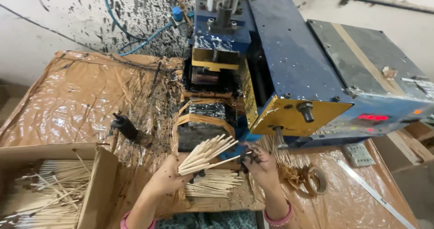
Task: Feeding thin wooden or plastic sticks into a processing machine for manufacturing.
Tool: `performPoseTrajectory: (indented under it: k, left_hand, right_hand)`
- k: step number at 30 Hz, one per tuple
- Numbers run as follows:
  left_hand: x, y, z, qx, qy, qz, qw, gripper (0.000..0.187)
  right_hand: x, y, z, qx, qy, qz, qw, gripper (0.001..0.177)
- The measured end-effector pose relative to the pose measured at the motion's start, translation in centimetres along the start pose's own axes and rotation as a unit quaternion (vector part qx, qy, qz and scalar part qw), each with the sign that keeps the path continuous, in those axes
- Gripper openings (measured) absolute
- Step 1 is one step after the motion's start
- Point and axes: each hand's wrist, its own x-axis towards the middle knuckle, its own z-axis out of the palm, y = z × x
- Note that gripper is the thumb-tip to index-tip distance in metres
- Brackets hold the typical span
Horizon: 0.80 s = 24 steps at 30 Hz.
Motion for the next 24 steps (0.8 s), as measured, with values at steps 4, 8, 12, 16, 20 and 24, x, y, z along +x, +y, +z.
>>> performPoseTrajectory:
  k: [4, 8, 12, 16, 20, 24]
  left_hand:
    - [1.4, -2.4, -5.0, -0.001, 0.064, -0.003, 0.998, 0.029]
    - [4.5, -2.4, -8.7, -0.074, 0.239, 0.069, 0.966, 0.024]
    - [9.9, -8.2, -9.5, -0.118, 0.334, -0.001, 0.935, 0.008]
    - [12.2, -9.2, -8.4, -0.18, 0.318, 0.043, 0.93, 0.011]
    - [11.8, -8.5, -7.7, -0.243, 0.293, 0.023, 0.924, 0.014]
    - [11.6, -9.0, -7.5, -0.263, 0.291, 0.044, 0.919, 0.013]
  right_hand:
    - [4.2, 0.4, 0.8, 0.187, -0.013, 0.08, 0.979, 0.027]
    - [8.3, -5.5, 3.7, -0.103, -0.084, -0.129, 0.983, 0.027]
    - [11.6, -7.1, 5.9, -0.5, -0.095, -0.354, 0.785, 0.034]
    - [11.4, -5.0, 5.1, -0.471, -0.082, -0.258, 0.839, 0.037]
    - [10.3, -6.4, 5.8, -0.466, -0.042, -0.224, 0.855, 0.048]
    - [10.9, -7.0, 5.9, -0.491, -0.048, 0.034, 0.869, 0.04]
